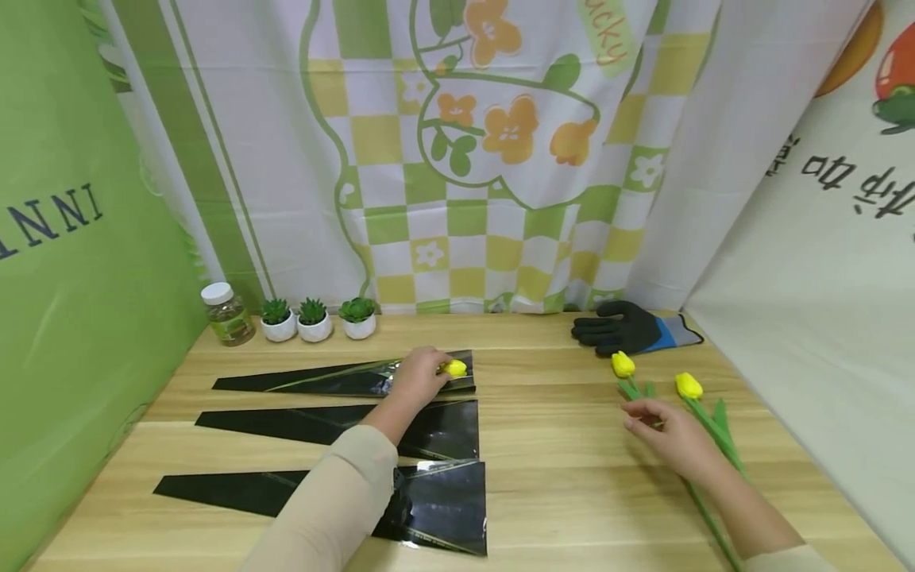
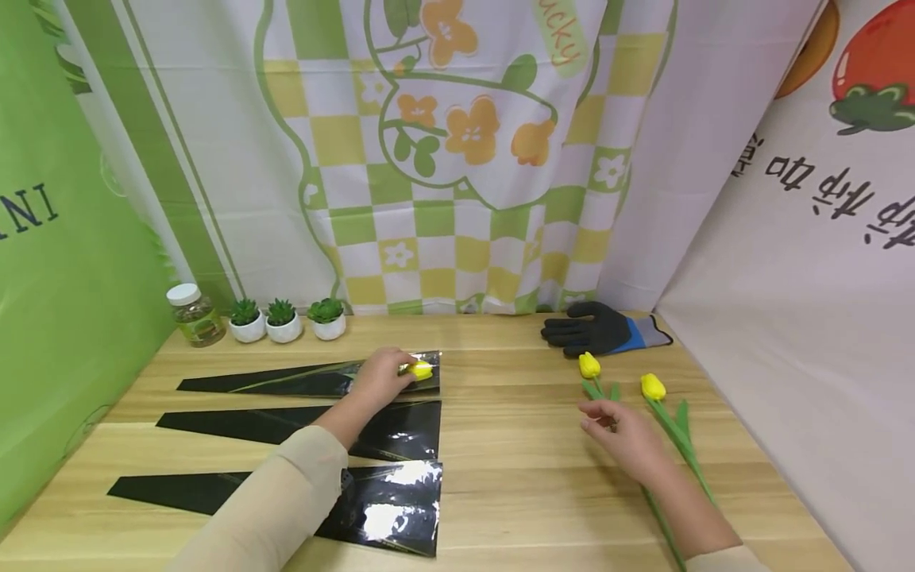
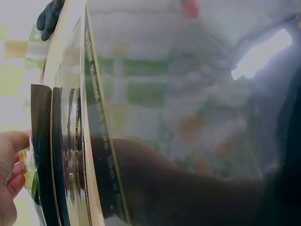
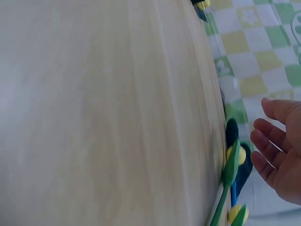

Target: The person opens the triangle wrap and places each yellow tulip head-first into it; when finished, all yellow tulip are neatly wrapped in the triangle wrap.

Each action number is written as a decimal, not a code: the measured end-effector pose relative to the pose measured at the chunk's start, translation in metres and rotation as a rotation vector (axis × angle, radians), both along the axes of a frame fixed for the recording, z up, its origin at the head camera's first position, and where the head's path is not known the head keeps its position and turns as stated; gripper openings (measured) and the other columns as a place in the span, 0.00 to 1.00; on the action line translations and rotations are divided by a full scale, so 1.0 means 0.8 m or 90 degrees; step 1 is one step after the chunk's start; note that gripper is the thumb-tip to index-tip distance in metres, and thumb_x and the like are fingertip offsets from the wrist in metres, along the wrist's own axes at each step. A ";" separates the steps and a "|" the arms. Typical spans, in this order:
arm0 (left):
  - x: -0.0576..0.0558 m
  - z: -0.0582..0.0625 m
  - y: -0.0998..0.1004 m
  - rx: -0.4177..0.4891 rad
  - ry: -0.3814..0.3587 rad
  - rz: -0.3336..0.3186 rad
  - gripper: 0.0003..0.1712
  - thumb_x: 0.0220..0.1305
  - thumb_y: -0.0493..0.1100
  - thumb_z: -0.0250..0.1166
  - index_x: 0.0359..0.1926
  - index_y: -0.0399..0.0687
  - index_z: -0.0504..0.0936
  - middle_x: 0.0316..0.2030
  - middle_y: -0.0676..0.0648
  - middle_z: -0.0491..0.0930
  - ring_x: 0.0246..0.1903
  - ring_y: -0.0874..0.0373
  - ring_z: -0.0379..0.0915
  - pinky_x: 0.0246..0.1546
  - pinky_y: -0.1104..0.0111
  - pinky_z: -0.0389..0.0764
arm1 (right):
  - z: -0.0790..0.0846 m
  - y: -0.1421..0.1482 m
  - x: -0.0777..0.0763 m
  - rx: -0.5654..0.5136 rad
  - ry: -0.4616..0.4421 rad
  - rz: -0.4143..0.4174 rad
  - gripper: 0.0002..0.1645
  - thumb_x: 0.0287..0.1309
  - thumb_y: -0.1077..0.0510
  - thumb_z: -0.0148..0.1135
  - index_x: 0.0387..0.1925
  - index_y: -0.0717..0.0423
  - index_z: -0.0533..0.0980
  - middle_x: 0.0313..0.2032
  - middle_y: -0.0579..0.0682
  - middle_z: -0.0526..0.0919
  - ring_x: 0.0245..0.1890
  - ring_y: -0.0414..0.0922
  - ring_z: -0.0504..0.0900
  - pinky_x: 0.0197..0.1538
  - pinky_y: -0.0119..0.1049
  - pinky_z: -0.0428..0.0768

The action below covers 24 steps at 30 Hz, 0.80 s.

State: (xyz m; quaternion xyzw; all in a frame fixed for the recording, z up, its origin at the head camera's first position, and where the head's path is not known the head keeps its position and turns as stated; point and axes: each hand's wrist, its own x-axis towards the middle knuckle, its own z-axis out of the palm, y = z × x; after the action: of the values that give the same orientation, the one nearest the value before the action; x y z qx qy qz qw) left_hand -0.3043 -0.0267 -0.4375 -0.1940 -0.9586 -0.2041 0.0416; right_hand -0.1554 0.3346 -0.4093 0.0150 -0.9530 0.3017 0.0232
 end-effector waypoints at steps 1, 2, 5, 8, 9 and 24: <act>-0.001 -0.001 0.000 -0.003 0.001 0.004 0.17 0.63 0.43 0.68 0.53 0.49 0.85 0.49 0.45 0.82 0.51 0.48 0.78 0.53 0.57 0.81 | -0.001 0.004 0.002 0.008 -0.001 -0.006 0.21 0.67 0.51 0.59 0.54 0.61 0.78 0.45 0.55 0.85 0.44 0.48 0.81 0.40 0.36 0.80; -0.002 -0.001 -0.001 -0.005 0.002 0.007 0.17 0.63 0.43 0.68 0.54 0.49 0.84 0.50 0.45 0.82 0.51 0.48 0.78 0.53 0.57 0.81 | -0.002 0.009 0.004 0.012 -0.002 -0.012 0.21 0.67 0.51 0.59 0.54 0.61 0.78 0.45 0.55 0.85 0.44 0.49 0.81 0.39 0.37 0.80; -0.005 -0.001 -0.001 -0.011 0.003 0.015 0.18 0.64 0.43 0.67 0.55 0.50 0.84 0.49 0.44 0.83 0.50 0.48 0.79 0.52 0.56 0.82 | -0.006 0.022 0.010 0.016 -0.009 -0.024 0.22 0.67 0.52 0.59 0.54 0.63 0.77 0.44 0.57 0.84 0.44 0.52 0.81 0.36 0.37 0.80; -0.009 -0.002 -0.003 -0.013 0.007 0.025 0.18 0.64 0.43 0.67 0.55 0.50 0.84 0.50 0.44 0.83 0.51 0.48 0.78 0.52 0.56 0.82 | -0.010 0.034 0.014 0.025 -0.022 -0.034 0.23 0.67 0.52 0.59 0.55 0.65 0.76 0.45 0.60 0.83 0.44 0.54 0.81 0.35 0.37 0.80; -0.011 -0.002 -0.004 -0.014 0.011 0.027 0.18 0.64 0.43 0.68 0.54 0.50 0.84 0.50 0.44 0.83 0.51 0.48 0.78 0.53 0.56 0.82 | -0.010 0.037 0.015 0.032 -0.029 -0.037 0.23 0.67 0.52 0.60 0.55 0.65 0.75 0.46 0.60 0.83 0.44 0.54 0.81 0.36 0.38 0.81; -0.020 -0.008 -0.012 0.000 0.046 0.063 0.17 0.63 0.39 0.67 0.53 0.48 0.84 0.51 0.43 0.83 0.54 0.46 0.76 0.56 0.56 0.79 | -0.011 0.059 0.020 0.076 -0.139 -0.067 0.34 0.60 0.47 0.65 0.56 0.70 0.73 0.39 0.57 0.84 0.40 0.51 0.81 0.41 0.49 0.80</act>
State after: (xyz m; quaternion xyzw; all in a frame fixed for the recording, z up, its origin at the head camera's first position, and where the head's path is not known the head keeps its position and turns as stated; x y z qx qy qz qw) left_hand -0.3201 -0.0360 -0.4442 -0.1539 -0.9648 -0.1949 0.0862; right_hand -0.1394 0.3819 -0.4184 -0.0665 -0.9656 0.2425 -0.0658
